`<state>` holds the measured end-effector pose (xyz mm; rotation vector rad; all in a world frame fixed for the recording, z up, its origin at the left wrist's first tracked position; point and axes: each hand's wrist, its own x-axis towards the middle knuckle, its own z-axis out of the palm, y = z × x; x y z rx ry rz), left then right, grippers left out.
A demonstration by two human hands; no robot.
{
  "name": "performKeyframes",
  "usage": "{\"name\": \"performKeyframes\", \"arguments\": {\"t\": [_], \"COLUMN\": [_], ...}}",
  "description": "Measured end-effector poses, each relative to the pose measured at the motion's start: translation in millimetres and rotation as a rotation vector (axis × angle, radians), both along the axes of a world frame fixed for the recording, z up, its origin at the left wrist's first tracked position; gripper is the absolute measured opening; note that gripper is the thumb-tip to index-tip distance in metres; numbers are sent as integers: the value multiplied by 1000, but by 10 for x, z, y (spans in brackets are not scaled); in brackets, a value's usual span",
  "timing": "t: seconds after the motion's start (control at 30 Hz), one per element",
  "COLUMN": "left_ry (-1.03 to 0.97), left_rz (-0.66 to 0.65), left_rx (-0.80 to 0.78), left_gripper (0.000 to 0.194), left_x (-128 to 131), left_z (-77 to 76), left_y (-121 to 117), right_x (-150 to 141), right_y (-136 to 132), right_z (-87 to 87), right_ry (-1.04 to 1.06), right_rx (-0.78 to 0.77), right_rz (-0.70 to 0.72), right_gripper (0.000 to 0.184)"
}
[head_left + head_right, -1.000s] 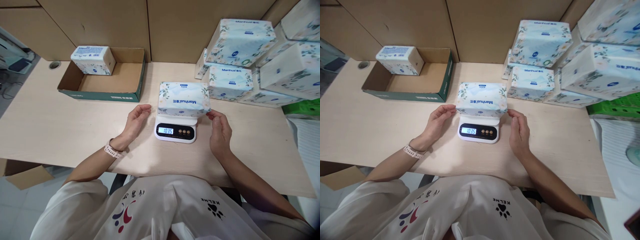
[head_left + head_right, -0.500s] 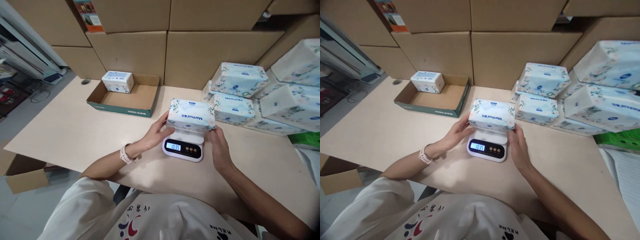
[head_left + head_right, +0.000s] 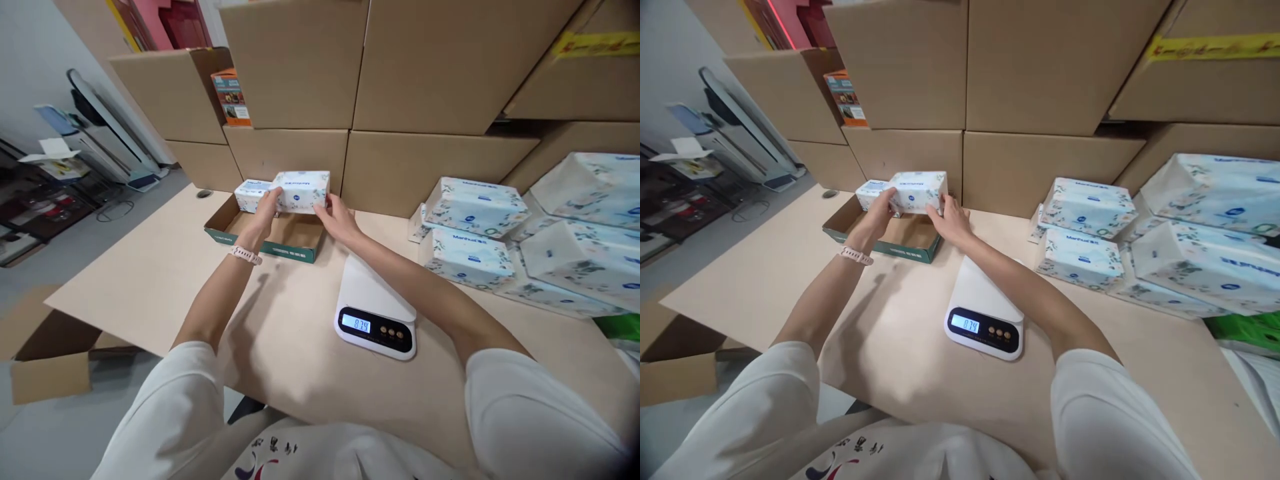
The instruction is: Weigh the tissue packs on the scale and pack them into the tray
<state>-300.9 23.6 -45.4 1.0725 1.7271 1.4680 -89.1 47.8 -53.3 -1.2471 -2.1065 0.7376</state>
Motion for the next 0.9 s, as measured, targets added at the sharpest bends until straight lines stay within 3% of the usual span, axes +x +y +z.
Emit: {"name": "performKeyframes", "arguments": {"t": [0.1,0.3,0.4,0.47,0.57,0.67,0.73,0.83,0.9], "left_ry": [118,463,628,640,618,631,649,539,298], "left_rz": [6,166,-25,-188,-263,-234,-172,-172,-354], "left_rx": [-108,-76,-115,-146,-140,-84,43,257,239], "left_gripper": [24,25,8,11,14,16,15,14,22], "left_x": [-135,-62,42,99,145,180,255,535,842], "left_z": [-63,-86,-113,-137,-159,-132,-75,63,165], "left_y": [42,-64,-24,14,29,-38,-115,-238,-300], "right_x": [-125,-46,-78,-85,56,485,920,1667,2130], "right_y": [60,34,51,50,-48,-300,-524,-857,-1042], "right_z": [-42,-31,6,32,76,87,26,-215,-451], "right_ry": [-226,-345,-393,-408,-394,-250,-66,208,301], "right_rx": [35,131,133,114,84,113,231,521,641], "right_rz": [23,184,241,252,244,229,128,-249,-478], "right_gripper": [57,36,40,44,59,60,55,43,38]}}
